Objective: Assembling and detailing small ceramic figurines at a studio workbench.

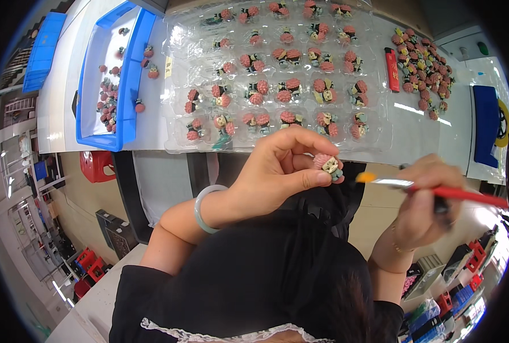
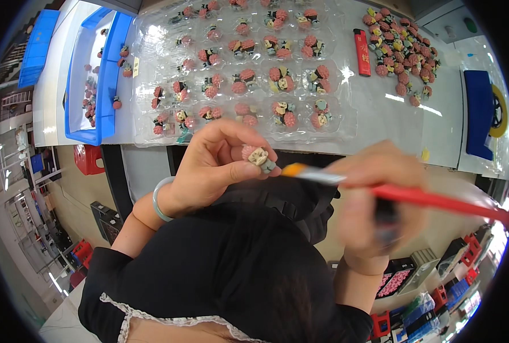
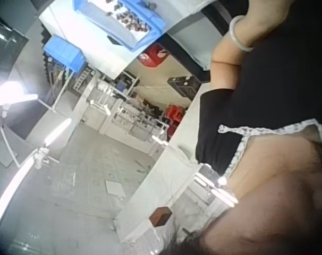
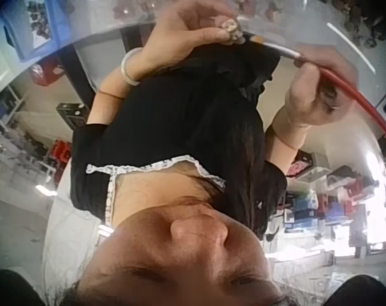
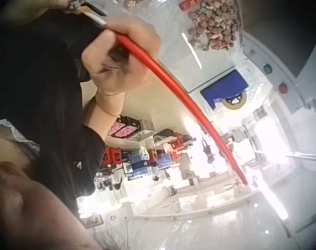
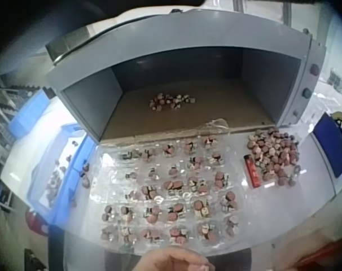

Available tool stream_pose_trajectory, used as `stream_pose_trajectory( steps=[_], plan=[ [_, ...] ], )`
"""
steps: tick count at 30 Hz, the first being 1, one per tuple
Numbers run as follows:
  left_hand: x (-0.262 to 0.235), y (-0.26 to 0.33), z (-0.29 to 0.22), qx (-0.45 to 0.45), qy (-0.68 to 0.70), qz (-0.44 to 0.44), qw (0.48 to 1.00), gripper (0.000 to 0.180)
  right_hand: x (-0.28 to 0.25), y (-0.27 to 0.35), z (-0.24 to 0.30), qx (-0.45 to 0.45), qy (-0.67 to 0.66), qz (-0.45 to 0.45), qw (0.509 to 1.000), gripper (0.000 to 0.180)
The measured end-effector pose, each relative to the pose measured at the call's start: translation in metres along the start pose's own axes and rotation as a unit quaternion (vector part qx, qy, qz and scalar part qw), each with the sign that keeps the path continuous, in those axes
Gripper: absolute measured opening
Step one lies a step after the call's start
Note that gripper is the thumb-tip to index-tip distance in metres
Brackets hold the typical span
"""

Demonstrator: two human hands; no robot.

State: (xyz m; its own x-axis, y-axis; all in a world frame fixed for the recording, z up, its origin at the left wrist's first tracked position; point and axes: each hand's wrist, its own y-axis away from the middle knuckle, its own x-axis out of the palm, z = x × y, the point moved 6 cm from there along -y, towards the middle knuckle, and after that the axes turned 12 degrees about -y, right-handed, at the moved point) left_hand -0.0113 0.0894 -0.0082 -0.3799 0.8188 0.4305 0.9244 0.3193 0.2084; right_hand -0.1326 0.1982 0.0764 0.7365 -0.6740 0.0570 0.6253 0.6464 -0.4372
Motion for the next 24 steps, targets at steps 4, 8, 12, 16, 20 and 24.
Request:
stream_pose_trajectory(
  steps=[4, 8, 12, 16, 20, 24],
  plan=[
    [-0.001, 0.002, -0.002, -0.018, 0.036, -0.013, 0.999, 0.027, 0.001, -0.017, -0.017, -0.051, 0.256, 0.076, 0.962, 0.008],
    [0.002, 0.006, -0.01, -0.037, 0.064, 0.027, 0.997, 0.029, -0.051, -0.031, -0.074, 0.291, 0.419, 0.084, 0.856, 0.012],
    [0.007, 0.008, -0.013, -0.045, 0.063, 0.061, 0.995, 0.033, -0.052, -0.024, -0.091, 0.261, 0.511, 0.109, 0.812, 0.016],
    [0.008, 0.011, -0.016, -0.043, 0.064, 0.067, 0.995, 0.034, -0.012, -0.018, -0.045, 0.116, 0.332, 0.121, 0.928, 0.006],
    [0.01, 0.01, -0.02, -0.004, 0.066, 0.065, 0.996, 0.036, 0.03, 0.0, -0.004, -0.014, 0.219, 0.233, 0.947, 0.01],
    [0.013, 0.011, -0.021, 0.003, 0.072, 0.05, 0.996, 0.034, 0.045, 0.006, 0.001, -0.051, 0.291, 0.301, 0.907, 0.022]
  ],
)
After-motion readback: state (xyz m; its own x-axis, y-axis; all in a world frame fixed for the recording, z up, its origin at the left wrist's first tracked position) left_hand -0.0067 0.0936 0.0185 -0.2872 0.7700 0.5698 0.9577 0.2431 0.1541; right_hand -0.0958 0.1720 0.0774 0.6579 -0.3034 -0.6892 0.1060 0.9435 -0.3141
